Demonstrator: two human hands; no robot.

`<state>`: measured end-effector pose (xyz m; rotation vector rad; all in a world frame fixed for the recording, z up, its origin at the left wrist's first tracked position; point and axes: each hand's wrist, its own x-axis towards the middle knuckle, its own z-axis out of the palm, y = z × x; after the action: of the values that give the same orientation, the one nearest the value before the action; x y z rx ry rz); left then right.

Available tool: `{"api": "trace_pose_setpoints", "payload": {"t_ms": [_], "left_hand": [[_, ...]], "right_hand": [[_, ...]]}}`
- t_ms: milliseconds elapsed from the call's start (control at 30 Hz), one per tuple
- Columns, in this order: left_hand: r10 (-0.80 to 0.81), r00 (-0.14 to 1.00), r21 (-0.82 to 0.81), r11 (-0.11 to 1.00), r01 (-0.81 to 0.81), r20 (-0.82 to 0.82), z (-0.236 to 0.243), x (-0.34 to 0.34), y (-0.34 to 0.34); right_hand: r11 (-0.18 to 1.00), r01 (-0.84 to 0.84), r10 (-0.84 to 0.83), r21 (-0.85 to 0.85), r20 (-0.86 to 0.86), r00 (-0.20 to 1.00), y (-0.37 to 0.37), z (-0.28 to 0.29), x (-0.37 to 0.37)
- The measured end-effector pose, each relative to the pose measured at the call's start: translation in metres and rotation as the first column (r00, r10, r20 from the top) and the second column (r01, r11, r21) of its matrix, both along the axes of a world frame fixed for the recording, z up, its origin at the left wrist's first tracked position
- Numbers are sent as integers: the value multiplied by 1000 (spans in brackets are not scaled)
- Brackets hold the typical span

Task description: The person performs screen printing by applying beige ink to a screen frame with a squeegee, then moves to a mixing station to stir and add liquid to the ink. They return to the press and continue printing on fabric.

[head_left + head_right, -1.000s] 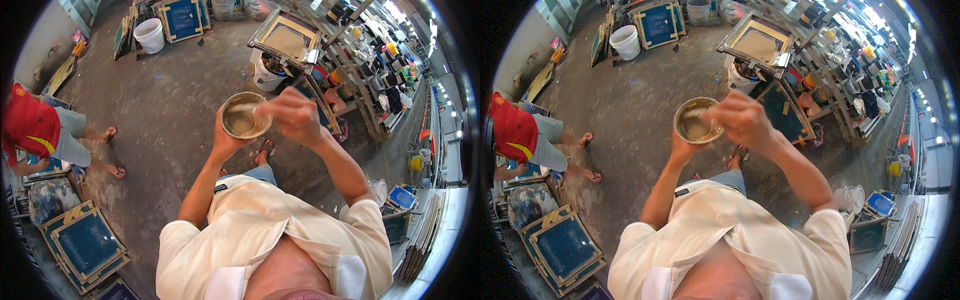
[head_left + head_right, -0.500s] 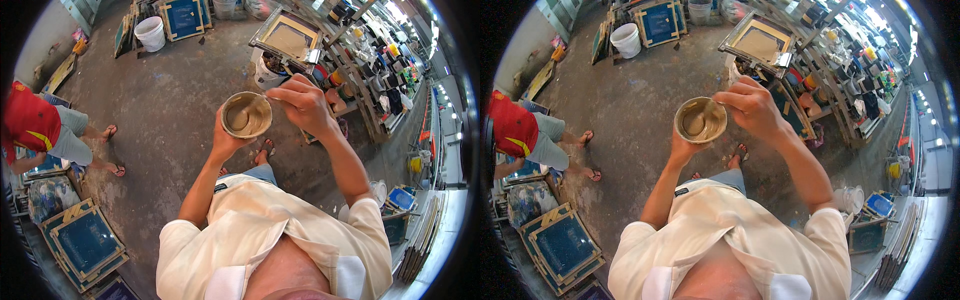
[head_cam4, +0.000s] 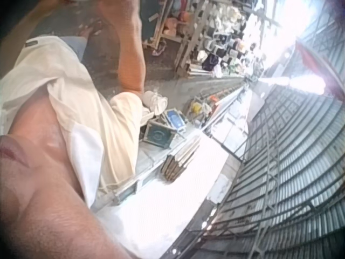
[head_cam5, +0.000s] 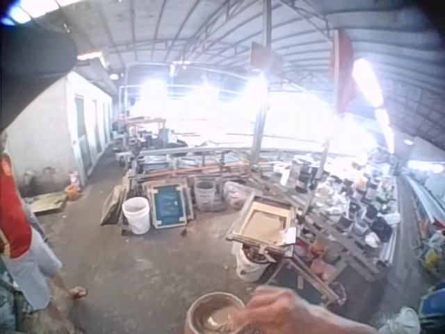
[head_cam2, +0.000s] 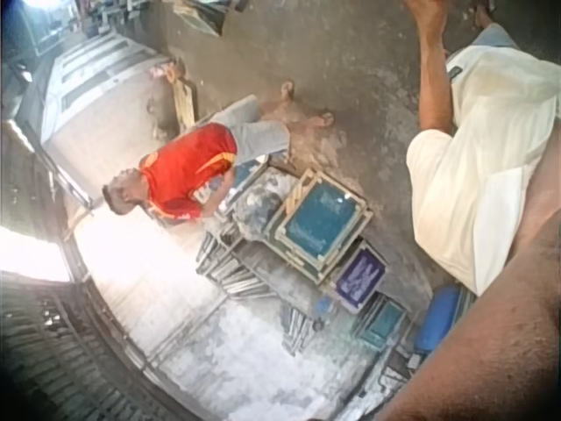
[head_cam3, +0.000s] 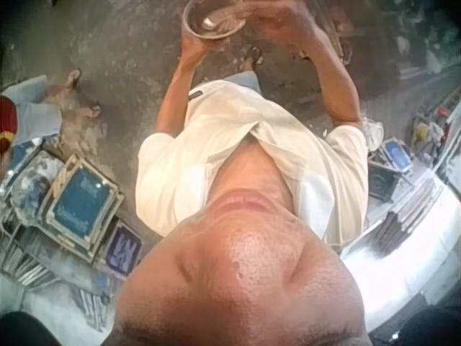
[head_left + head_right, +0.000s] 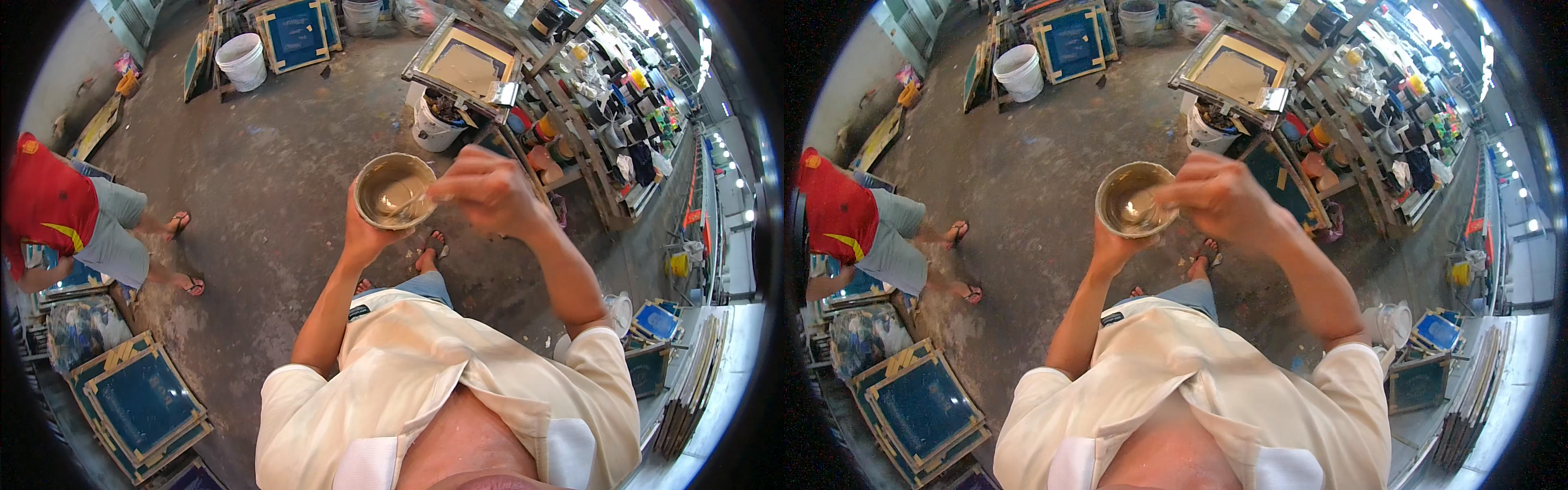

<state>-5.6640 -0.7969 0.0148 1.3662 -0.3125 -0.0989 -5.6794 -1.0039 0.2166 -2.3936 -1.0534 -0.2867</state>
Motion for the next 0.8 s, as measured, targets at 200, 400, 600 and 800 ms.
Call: {"api": "trace_pose_setpoints", "payload": {"t_ms": [200, 400, 600, 800], "left_hand": [[-16, 1000, -33, 999, 16, -25, -2, 2, -6], [24, 999, 24, 999, -25, 29, 2, -4, -7], [-8, 1000, -3, 1000, 8, -8, -1, -2, -3], [-56, 995, 9, 998, 55, 84, 5, -1, -2]], "right_hand": [[990, -20, 15, 140, 36, 999, 7, -11, 6], [987, 112, -134, 114, 204, 970, 0, -12, 22], [991, -99, 99, 95, 3, 995, -2, 5, 11], [994, -107, 108, -13, 182, 977, -4, -10, 32]]}}
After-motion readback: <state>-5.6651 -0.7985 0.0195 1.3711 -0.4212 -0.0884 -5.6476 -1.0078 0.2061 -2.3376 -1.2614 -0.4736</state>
